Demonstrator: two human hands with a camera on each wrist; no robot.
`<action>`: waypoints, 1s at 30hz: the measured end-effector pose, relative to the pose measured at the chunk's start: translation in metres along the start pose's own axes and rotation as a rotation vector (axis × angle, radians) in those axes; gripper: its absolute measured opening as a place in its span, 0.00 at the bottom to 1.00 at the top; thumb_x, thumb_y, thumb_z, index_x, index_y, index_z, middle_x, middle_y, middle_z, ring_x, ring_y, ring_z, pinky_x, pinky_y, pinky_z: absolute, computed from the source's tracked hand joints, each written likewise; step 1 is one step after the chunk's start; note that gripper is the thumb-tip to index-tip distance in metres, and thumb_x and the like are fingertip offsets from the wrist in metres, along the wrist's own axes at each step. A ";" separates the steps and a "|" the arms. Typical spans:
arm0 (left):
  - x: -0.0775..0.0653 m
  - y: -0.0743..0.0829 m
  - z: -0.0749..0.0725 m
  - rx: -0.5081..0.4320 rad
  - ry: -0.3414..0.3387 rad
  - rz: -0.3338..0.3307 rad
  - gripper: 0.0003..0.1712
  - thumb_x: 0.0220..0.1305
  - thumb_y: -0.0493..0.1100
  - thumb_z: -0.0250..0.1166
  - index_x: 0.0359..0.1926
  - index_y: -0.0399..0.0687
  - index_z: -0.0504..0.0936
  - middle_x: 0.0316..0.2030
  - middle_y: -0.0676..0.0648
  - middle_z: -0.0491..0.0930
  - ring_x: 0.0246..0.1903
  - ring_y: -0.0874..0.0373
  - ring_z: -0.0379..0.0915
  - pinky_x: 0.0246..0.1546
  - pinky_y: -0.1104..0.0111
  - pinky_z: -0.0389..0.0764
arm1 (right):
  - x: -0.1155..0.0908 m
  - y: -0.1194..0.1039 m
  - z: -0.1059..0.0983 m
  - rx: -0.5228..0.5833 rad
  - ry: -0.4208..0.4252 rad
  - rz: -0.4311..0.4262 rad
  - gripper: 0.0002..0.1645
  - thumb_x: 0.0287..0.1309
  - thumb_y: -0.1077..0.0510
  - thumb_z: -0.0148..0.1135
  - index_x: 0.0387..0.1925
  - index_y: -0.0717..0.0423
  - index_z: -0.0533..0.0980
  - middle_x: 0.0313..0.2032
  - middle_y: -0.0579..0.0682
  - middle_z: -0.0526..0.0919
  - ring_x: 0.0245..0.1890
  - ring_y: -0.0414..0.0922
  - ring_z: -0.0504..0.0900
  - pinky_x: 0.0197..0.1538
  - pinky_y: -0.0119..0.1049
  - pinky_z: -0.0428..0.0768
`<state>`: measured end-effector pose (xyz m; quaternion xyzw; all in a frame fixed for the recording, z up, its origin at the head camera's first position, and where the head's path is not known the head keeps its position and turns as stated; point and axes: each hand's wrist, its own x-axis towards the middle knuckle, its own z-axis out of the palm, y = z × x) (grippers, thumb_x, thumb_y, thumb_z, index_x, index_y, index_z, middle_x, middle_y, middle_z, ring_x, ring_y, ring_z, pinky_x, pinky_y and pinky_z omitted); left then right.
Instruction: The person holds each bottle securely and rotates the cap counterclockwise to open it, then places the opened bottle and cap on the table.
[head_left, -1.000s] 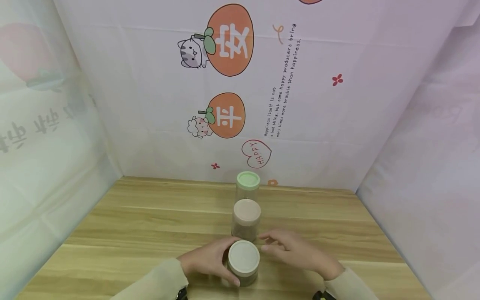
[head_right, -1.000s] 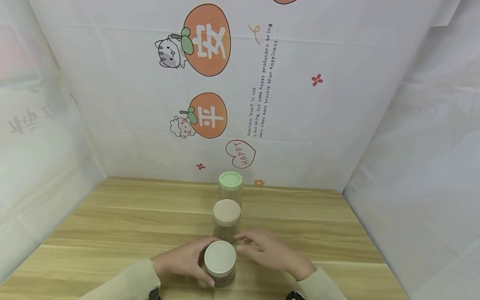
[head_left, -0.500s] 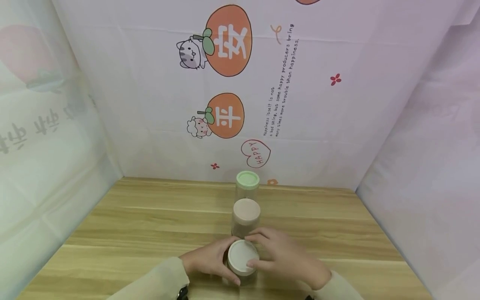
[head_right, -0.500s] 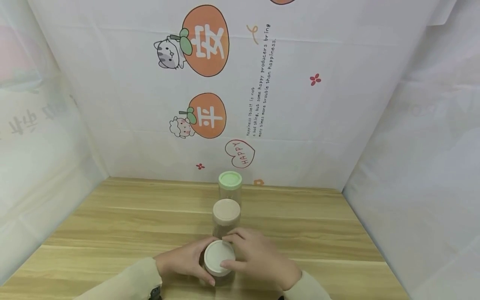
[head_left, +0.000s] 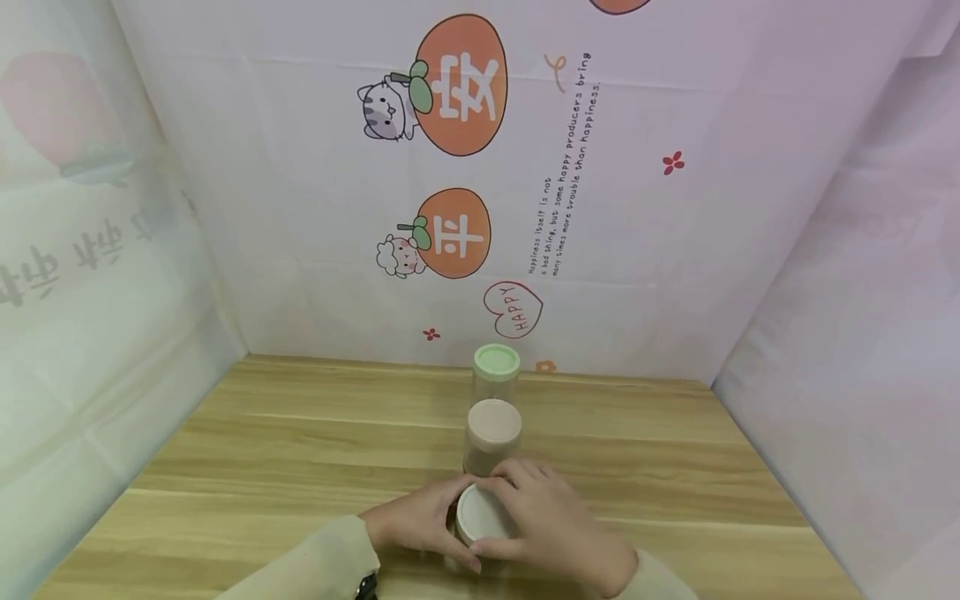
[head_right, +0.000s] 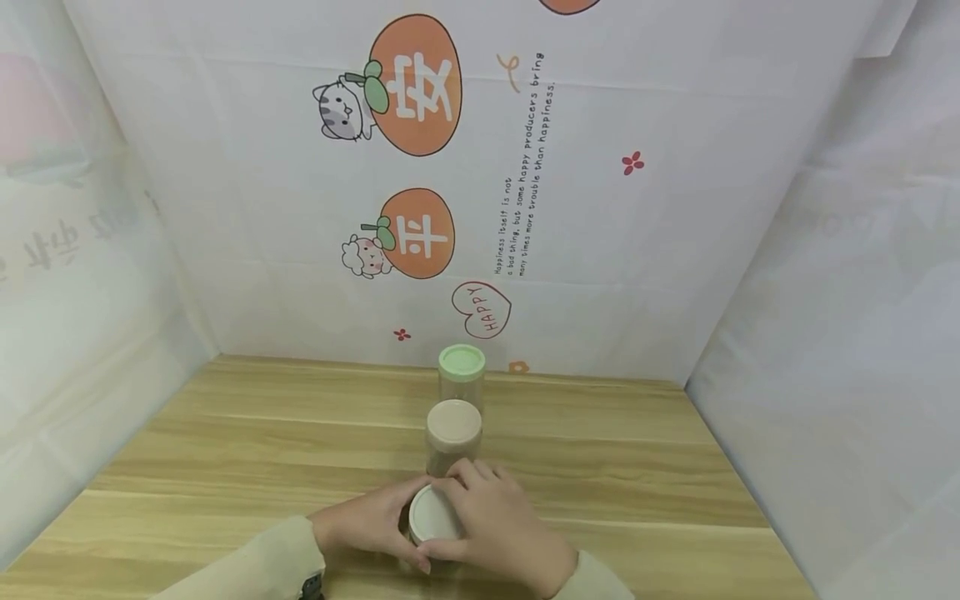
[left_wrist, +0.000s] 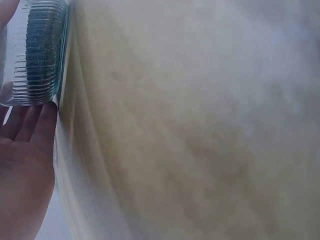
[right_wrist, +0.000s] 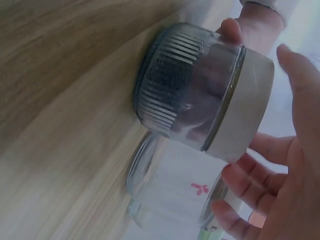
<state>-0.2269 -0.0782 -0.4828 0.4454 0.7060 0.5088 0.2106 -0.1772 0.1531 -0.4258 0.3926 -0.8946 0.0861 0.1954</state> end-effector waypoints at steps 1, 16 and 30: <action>0.000 0.000 0.000 0.002 0.000 -0.003 0.52 0.54 0.47 0.80 0.73 0.62 0.59 0.64 0.55 0.70 0.59 0.59 0.71 0.60 0.65 0.73 | 0.000 -0.001 0.000 -0.005 0.003 0.005 0.45 0.52 0.20 0.60 0.57 0.49 0.79 0.47 0.42 0.75 0.47 0.42 0.77 0.52 0.48 0.80; -0.001 -0.003 0.002 -0.005 -0.001 -0.014 0.50 0.54 0.47 0.79 0.72 0.64 0.59 0.63 0.55 0.71 0.59 0.59 0.71 0.61 0.65 0.71 | 0.001 0.002 0.002 0.146 -0.079 -0.027 0.43 0.54 0.34 0.70 0.66 0.51 0.74 0.53 0.41 0.73 0.51 0.40 0.72 0.48 0.36 0.79; 0.001 -0.004 0.002 -0.023 -0.027 0.000 0.52 0.55 0.46 0.78 0.74 0.66 0.58 0.67 0.55 0.67 0.63 0.58 0.68 0.65 0.65 0.67 | 0.004 0.010 0.005 0.300 -0.149 -0.193 0.43 0.49 0.51 0.65 0.70 0.45 0.69 0.67 0.43 0.69 0.63 0.44 0.67 0.56 0.41 0.77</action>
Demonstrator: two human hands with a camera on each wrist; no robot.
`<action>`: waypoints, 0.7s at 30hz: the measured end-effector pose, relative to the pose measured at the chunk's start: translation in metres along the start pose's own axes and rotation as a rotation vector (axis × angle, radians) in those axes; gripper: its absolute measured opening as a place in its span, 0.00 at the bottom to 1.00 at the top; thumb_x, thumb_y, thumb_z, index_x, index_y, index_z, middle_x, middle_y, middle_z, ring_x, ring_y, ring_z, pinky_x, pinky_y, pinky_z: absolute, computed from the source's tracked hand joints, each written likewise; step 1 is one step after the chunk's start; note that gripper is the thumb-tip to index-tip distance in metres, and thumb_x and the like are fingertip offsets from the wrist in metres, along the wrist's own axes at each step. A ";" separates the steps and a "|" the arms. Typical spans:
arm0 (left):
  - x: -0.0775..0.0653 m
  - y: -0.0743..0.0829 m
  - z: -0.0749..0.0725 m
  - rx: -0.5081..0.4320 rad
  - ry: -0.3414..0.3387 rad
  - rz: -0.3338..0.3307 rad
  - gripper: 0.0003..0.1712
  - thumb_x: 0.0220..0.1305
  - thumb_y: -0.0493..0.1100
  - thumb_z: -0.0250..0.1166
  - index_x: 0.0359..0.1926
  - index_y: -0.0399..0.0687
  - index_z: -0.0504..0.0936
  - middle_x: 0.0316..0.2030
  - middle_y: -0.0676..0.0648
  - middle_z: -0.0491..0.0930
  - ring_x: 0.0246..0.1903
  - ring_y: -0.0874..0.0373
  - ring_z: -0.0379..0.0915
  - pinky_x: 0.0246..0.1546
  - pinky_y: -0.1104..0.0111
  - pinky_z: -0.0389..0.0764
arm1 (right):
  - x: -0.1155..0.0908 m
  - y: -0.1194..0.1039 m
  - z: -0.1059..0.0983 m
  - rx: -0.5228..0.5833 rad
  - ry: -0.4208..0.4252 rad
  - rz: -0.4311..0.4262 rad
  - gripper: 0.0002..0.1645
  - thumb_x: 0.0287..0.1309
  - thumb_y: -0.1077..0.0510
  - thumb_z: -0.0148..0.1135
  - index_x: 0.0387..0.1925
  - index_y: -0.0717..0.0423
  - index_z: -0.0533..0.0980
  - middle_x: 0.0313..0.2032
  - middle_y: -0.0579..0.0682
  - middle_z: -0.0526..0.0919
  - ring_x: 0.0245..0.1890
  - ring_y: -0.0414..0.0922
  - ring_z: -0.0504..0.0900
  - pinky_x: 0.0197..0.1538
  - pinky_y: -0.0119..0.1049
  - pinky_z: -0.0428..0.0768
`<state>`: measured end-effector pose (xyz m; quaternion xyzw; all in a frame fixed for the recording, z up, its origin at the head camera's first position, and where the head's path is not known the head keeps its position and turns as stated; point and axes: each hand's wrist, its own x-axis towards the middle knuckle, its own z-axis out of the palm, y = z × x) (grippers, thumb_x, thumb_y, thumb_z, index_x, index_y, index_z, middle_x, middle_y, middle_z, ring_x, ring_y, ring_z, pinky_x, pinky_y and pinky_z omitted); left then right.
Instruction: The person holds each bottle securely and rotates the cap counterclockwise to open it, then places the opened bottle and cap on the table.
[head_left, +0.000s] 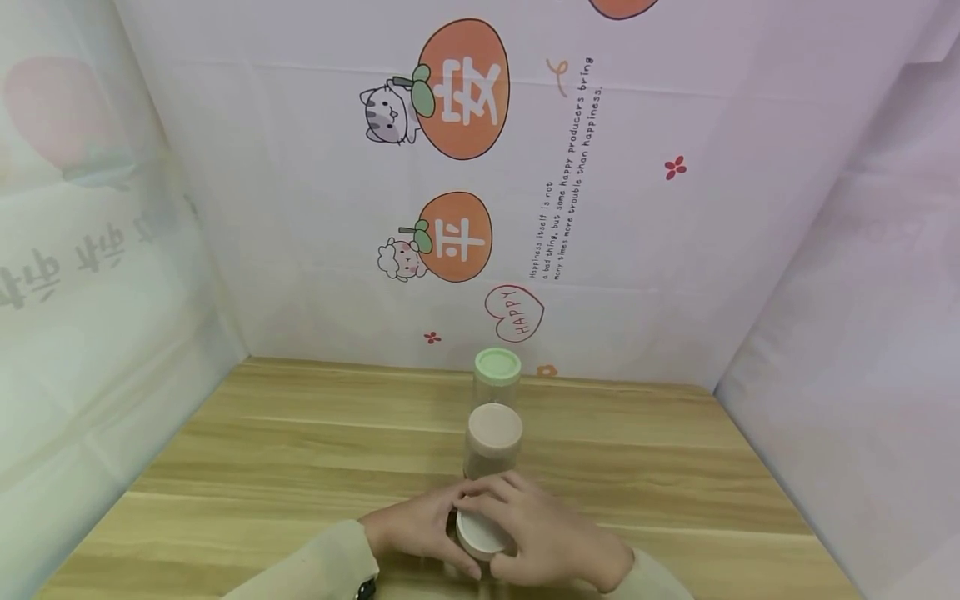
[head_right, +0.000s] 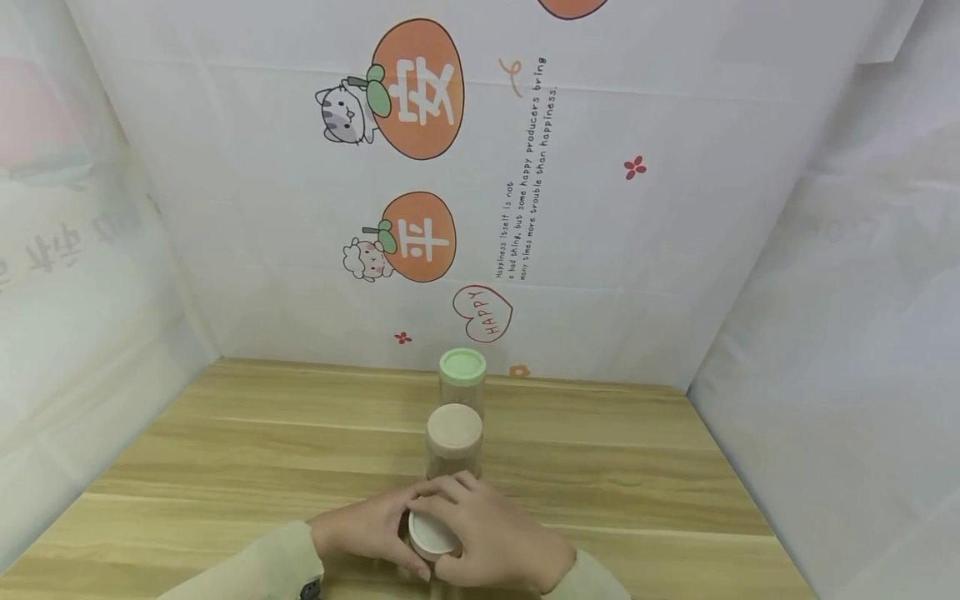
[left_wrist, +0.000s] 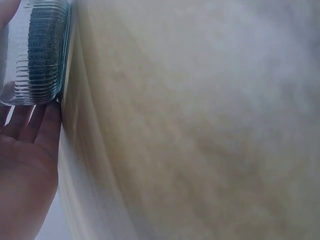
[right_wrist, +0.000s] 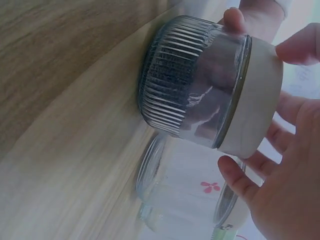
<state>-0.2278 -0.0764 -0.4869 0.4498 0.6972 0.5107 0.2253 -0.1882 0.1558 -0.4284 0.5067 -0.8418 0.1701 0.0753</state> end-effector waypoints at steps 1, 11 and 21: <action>0.000 0.000 0.000 -0.006 -0.002 -0.004 0.52 0.55 0.46 0.78 0.74 0.66 0.58 0.67 0.55 0.67 0.63 0.58 0.67 0.65 0.65 0.67 | 0.000 0.001 0.001 0.006 0.000 -0.013 0.43 0.49 0.52 0.65 0.70 0.45 0.69 0.67 0.43 0.69 0.63 0.44 0.67 0.56 0.41 0.77; 0.000 -0.001 -0.001 -0.051 -0.019 0.003 0.50 0.59 0.46 0.76 0.75 0.66 0.56 0.69 0.55 0.65 0.65 0.58 0.67 0.65 0.65 0.68 | -0.001 -0.001 0.006 0.012 0.013 -0.023 0.34 0.65 0.38 0.63 0.69 0.39 0.69 0.70 0.46 0.66 0.68 0.50 0.66 0.60 0.54 0.76; -0.001 -0.003 -0.002 -0.048 -0.002 -0.014 0.54 0.57 0.45 0.77 0.76 0.65 0.53 0.68 0.55 0.67 0.64 0.57 0.68 0.65 0.65 0.67 | -0.010 -0.004 0.002 -0.038 0.056 0.096 0.45 0.57 0.26 0.62 0.70 0.41 0.67 0.72 0.45 0.62 0.70 0.53 0.65 0.60 0.62 0.71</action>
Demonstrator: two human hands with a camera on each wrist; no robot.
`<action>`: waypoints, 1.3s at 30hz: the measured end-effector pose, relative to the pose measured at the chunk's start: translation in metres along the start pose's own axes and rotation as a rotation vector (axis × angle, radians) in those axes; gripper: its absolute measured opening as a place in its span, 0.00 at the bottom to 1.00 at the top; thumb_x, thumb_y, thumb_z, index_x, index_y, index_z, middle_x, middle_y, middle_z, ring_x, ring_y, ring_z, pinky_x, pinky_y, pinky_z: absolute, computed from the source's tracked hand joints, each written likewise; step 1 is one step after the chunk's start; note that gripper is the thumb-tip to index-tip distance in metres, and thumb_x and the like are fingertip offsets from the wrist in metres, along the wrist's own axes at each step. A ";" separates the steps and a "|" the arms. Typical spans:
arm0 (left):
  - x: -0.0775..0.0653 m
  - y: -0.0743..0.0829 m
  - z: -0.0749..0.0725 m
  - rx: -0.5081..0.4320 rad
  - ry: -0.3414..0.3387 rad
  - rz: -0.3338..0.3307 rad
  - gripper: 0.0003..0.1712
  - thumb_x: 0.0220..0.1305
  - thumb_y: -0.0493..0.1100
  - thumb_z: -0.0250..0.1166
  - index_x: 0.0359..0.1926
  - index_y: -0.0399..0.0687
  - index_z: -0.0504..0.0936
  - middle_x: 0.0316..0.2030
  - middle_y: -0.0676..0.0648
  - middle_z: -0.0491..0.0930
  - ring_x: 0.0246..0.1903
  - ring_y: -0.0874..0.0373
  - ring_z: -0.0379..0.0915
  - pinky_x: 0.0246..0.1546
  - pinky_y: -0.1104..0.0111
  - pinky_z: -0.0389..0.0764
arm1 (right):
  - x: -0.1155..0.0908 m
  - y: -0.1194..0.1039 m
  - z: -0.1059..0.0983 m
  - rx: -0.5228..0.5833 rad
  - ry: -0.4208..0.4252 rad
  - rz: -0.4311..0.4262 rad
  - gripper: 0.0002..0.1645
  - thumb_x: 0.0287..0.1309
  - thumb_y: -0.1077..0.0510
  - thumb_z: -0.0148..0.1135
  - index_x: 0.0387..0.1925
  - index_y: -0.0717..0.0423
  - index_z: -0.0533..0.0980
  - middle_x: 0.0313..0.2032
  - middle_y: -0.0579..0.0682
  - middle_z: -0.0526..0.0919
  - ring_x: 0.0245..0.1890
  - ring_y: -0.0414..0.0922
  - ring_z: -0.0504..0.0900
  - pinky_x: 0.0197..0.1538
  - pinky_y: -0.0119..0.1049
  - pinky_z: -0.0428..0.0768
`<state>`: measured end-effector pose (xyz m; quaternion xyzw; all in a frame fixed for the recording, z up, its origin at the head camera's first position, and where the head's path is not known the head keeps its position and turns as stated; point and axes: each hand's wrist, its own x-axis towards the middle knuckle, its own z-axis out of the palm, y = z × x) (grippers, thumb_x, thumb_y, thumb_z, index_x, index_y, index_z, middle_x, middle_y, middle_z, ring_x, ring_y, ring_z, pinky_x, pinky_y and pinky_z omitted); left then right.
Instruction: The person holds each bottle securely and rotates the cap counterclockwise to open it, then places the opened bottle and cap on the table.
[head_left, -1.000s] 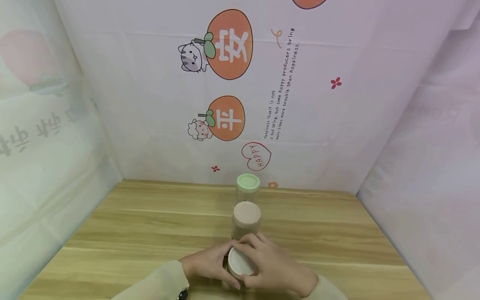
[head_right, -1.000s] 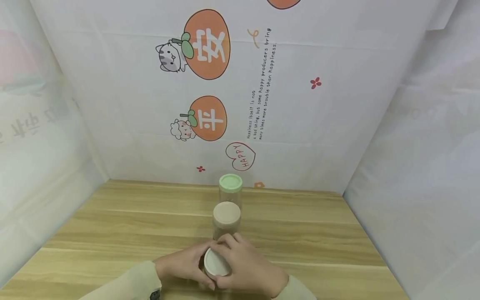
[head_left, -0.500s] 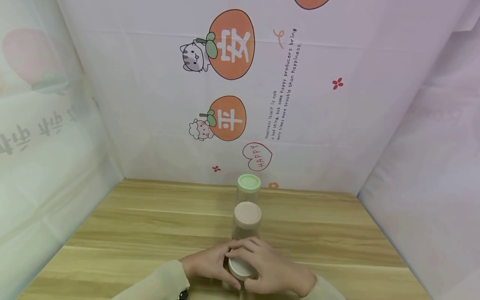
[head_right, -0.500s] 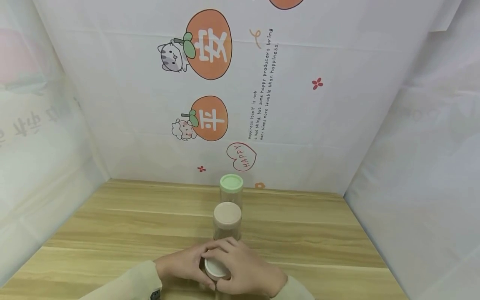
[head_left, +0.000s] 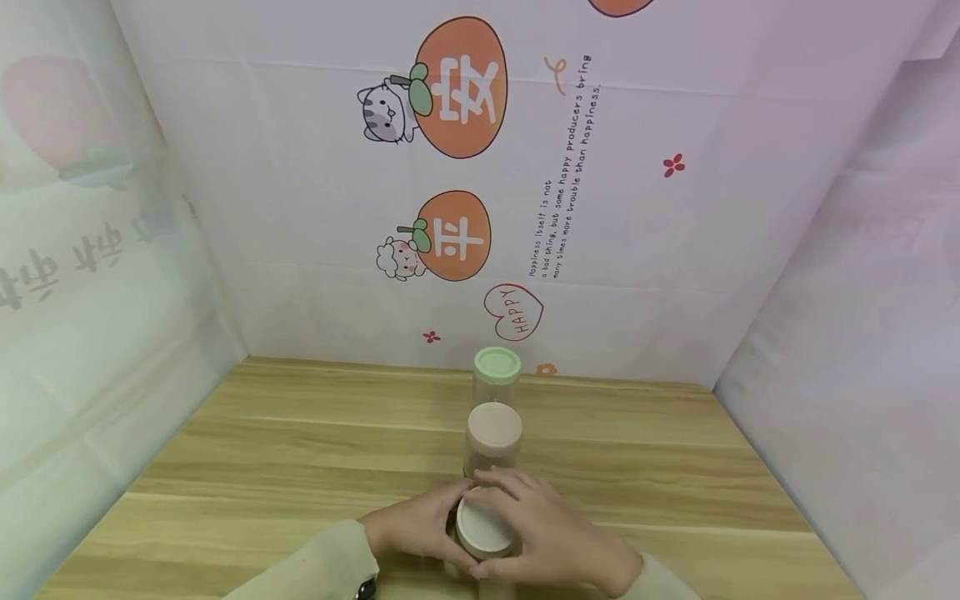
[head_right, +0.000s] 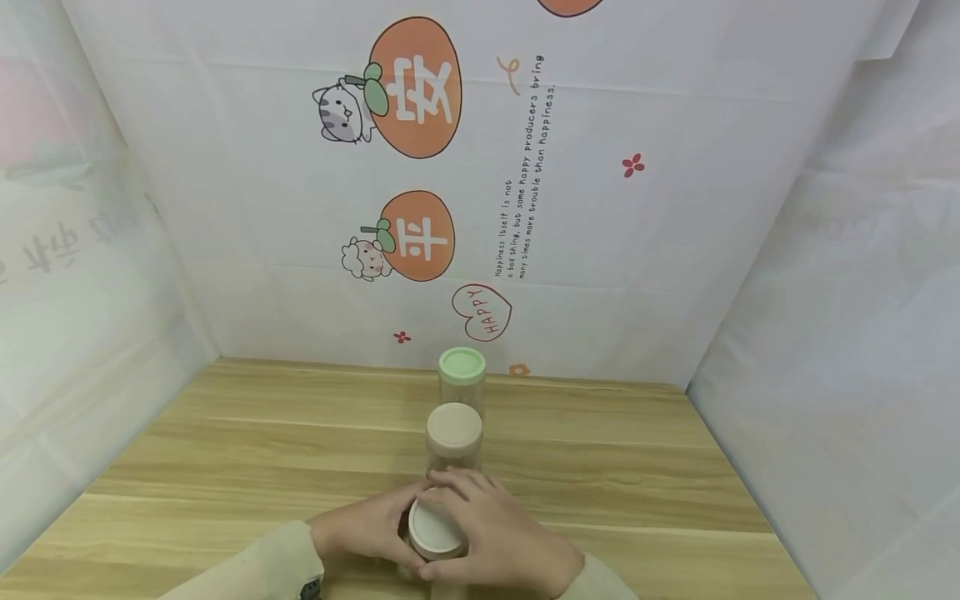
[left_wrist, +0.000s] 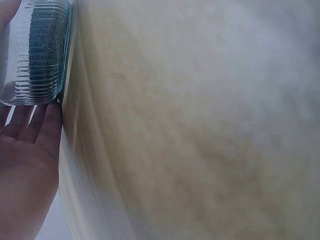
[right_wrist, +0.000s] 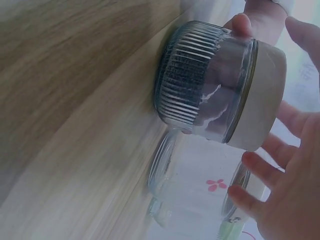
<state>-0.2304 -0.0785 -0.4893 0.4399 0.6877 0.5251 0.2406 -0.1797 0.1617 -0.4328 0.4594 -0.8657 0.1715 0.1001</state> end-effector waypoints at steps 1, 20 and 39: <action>0.000 0.000 0.000 -0.008 -0.004 0.000 0.53 0.57 0.45 0.77 0.76 0.65 0.54 0.68 0.54 0.67 0.63 0.57 0.68 0.65 0.65 0.67 | -0.001 0.000 0.000 -0.015 0.001 0.019 0.46 0.56 0.25 0.62 0.70 0.41 0.67 0.72 0.45 0.63 0.69 0.53 0.65 0.60 0.61 0.71; -0.003 0.005 0.002 0.016 0.040 -0.029 0.46 0.55 0.43 0.79 0.69 0.58 0.62 0.61 0.54 0.72 0.59 0.59 0.71 0.60 0.65 0.72 | -0.002 -0.012 -0.003 -0.191 0.101 0.163 0.49 0.51 0.19 0.58 0.58 0.52 0.78 0.49 0.43 0.76 0.49 0.43 0.75 0.54 0.50 0.76; -0.001 0.003 0.001 -0.020 0.014 -0.032 0.49 0.56 0.43 0.78 0.72 0.60 0.59 0.63 0.54 0.71 0.60 0.58 0.71 0.62 0.65 0.71 | -0.002 -0.001 -0.009 -0.005 -0.056 0.128 0.40 0.62 0.39 0.65 0.70 0.50 0.69 0.61 0.41 0.69 0.59 0.43 0.70 0.54 0.48 0.79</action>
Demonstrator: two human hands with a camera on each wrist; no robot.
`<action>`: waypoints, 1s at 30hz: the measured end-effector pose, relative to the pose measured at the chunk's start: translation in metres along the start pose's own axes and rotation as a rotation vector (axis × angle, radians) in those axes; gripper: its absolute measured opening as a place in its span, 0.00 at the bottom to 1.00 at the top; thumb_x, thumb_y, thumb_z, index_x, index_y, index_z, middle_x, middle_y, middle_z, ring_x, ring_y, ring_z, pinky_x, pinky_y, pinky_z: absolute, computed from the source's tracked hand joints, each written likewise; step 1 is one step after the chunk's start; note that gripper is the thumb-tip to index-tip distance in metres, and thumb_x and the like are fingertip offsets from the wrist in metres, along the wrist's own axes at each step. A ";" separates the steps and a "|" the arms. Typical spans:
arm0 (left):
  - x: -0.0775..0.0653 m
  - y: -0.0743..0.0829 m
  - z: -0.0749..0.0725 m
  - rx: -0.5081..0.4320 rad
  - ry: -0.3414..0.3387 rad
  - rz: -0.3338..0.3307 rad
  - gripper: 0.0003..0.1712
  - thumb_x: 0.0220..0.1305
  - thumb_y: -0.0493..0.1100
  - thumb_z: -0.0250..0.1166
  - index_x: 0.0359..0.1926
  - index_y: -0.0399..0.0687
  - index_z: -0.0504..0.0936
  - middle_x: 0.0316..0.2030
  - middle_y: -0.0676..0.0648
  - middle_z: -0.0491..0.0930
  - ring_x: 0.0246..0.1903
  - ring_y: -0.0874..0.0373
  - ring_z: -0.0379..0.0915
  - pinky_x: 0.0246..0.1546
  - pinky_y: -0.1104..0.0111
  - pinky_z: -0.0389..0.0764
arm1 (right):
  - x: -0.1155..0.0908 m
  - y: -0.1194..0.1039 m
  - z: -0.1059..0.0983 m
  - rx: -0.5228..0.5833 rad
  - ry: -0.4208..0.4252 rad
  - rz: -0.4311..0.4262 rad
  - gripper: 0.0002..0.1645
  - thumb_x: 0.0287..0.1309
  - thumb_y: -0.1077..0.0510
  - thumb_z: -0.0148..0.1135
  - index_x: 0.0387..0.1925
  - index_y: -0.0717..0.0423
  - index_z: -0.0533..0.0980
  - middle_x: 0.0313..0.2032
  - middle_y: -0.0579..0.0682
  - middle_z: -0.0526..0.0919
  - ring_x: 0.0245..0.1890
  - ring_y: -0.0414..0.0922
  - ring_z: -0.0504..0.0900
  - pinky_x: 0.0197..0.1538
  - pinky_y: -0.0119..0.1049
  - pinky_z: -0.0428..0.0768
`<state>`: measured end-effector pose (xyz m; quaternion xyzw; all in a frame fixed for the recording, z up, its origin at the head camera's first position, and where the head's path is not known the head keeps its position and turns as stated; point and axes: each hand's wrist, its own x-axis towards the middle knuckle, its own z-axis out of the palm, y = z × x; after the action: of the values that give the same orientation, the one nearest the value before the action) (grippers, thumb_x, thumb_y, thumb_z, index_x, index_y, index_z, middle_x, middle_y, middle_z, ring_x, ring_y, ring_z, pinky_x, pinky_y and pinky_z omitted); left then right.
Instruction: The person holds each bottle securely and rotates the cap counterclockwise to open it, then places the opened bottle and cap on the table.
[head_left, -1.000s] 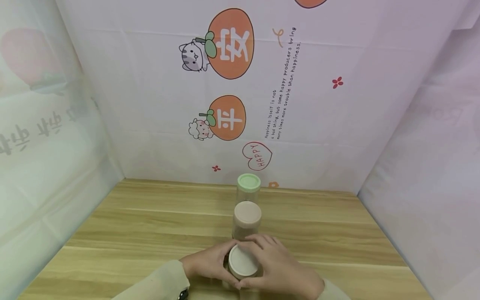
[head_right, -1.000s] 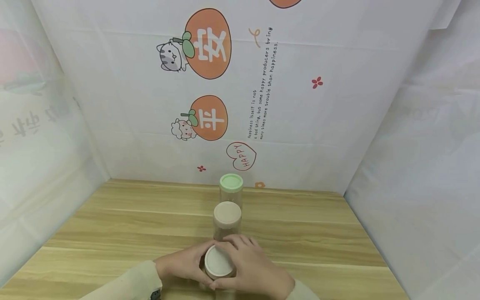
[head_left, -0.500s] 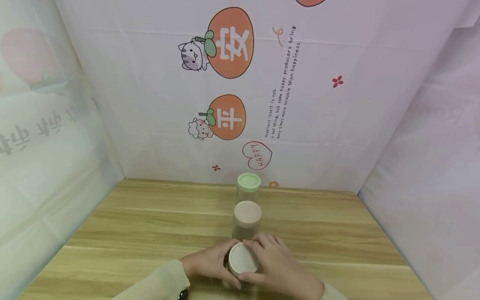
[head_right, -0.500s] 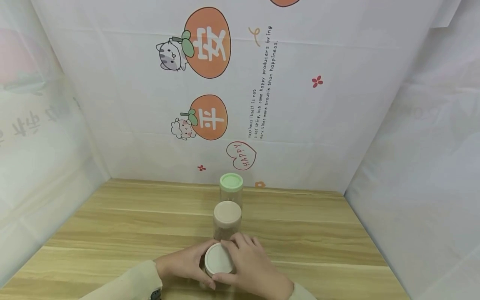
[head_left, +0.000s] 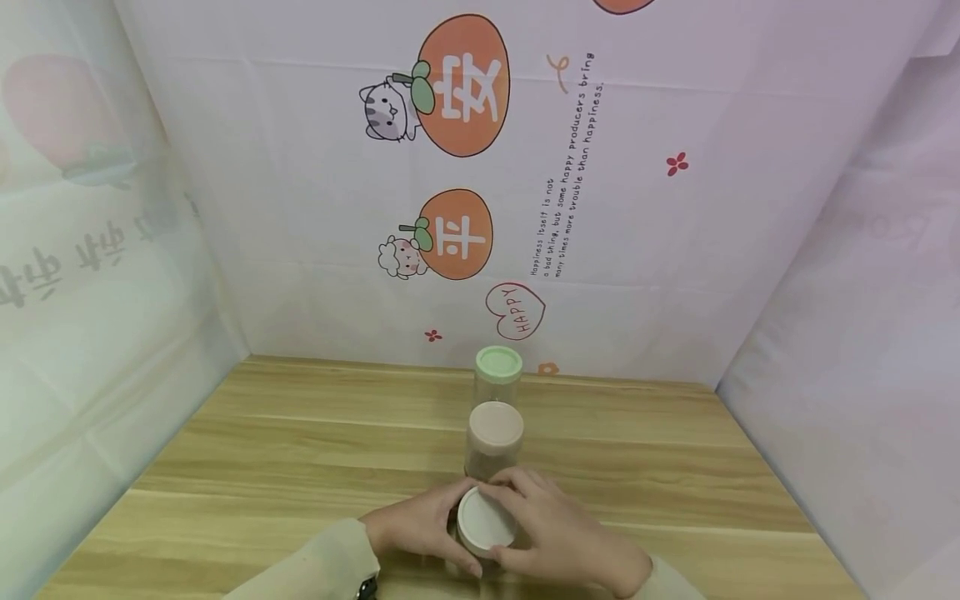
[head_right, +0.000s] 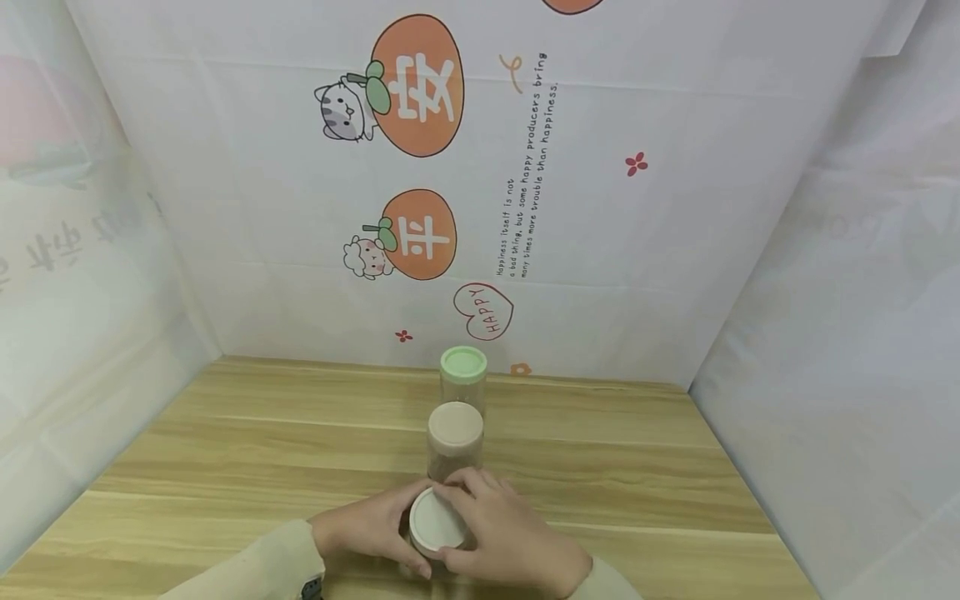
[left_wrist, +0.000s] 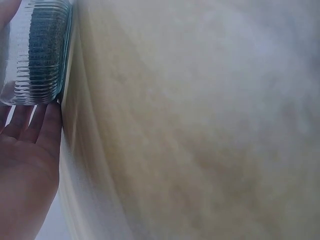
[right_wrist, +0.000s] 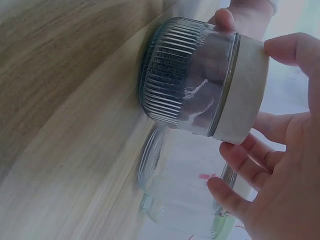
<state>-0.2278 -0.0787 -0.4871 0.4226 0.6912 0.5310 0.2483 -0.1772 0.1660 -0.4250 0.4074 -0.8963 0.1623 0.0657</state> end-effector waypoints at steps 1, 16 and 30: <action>0.000 0.000 0.000 0.000 0.001 -0.002 0.49 0.56 0.43 0.78 0.72 0.61 0.59 0.63 0.54 0.71 0.60 0.58 0.70 0.62 0.65 0.71 | 0.000 0.000 0.000 0.009 0.002 -0.009 0.39 0.60 0.42 0.66 0.70 0.50 0.69 0.61 0.41 0.69 0.59 0.43 0.70 0.55 0.47 0.78; 0.001 0.001 0.000 0.009 -0.009 0.024 0.54 0.56 0.45 0.78 0.76 0.65 0.54 0.67 0.55 0.68 0.63 0.58 0.69 0.64 0.65 0.68 | 0.009 0.010 0.000 0.187 -0.039 -0.180 0.41 0.51 0.60 0.63 0.71 0.53 0.67 0.68 0.49 0.68 0.65 0.47 0.68 0.62 0.44 0.74; 0.002 0.002 0.000 0.013 -0.014 0.024 0.54 0.56 0.45 0.78 0.76 0.65 0.54 0.68 0.55 0.66 0.64 0.57 0.67 0.66 0.65 0.66 | 0.006 0.012 0.003 0.236 -0.063 -0.160 0.43 0.49 0.62 0.62 0.70 0.47 0.68 0.71 0.47 0.67 0.72 0.51 0.62 0.64 0.67 0.65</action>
<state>-0.2282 -0.0772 -0.4851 0.4362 0.6878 0.5265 0.2439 -0.1898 0.1680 -0.4287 0.4871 -0.8374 0.2479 0.0022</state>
